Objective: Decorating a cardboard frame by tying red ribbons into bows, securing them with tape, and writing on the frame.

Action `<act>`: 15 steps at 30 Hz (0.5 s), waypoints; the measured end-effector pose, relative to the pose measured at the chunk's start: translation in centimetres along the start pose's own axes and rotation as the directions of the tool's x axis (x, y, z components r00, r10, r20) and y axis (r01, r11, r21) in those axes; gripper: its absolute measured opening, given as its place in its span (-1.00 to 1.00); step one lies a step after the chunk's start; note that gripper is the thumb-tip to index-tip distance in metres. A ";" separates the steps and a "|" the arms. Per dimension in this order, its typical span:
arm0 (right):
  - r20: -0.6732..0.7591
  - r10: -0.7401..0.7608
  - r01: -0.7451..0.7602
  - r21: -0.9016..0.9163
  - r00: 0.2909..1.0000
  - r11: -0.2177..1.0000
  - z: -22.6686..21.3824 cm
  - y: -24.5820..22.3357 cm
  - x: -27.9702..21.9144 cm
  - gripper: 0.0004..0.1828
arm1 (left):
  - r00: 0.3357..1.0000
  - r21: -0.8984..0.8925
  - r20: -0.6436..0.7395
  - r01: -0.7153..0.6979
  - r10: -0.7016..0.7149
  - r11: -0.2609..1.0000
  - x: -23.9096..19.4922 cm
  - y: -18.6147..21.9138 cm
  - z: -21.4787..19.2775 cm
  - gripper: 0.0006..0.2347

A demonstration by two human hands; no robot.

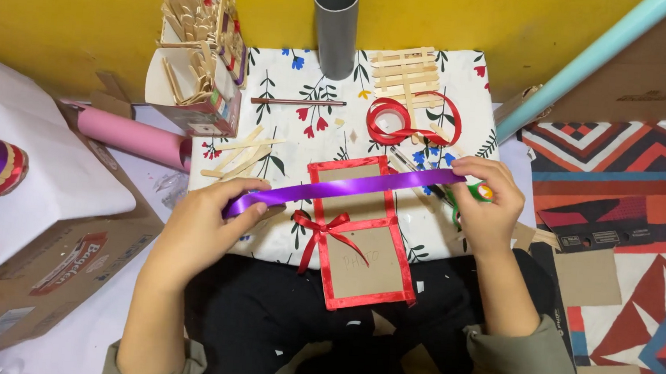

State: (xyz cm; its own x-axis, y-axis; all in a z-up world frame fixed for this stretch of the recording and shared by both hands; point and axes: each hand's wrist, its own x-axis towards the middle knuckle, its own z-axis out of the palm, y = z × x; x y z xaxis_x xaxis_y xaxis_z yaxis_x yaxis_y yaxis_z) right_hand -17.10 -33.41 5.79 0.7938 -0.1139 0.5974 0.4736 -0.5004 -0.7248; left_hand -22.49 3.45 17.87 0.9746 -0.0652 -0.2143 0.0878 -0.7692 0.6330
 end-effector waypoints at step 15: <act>0.077 0.381 -0.379 -0.041 0.921 0.925 -3.9 1.9 -9.5 -0.84 | 0.890 -0.370 -0.447 -0.272 0.086 0.888 1.9 -3.7 2.9 -0.70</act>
State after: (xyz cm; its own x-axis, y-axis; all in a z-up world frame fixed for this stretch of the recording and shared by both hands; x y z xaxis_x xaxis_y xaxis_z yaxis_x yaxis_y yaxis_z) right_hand -25.23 -36.62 0.08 0.9412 -0.2294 0.2480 0.1215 -0.4550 -0.8822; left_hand -21.59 4.36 12.99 0.9673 0.1604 0.1963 -0.1106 -0.4300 0.8961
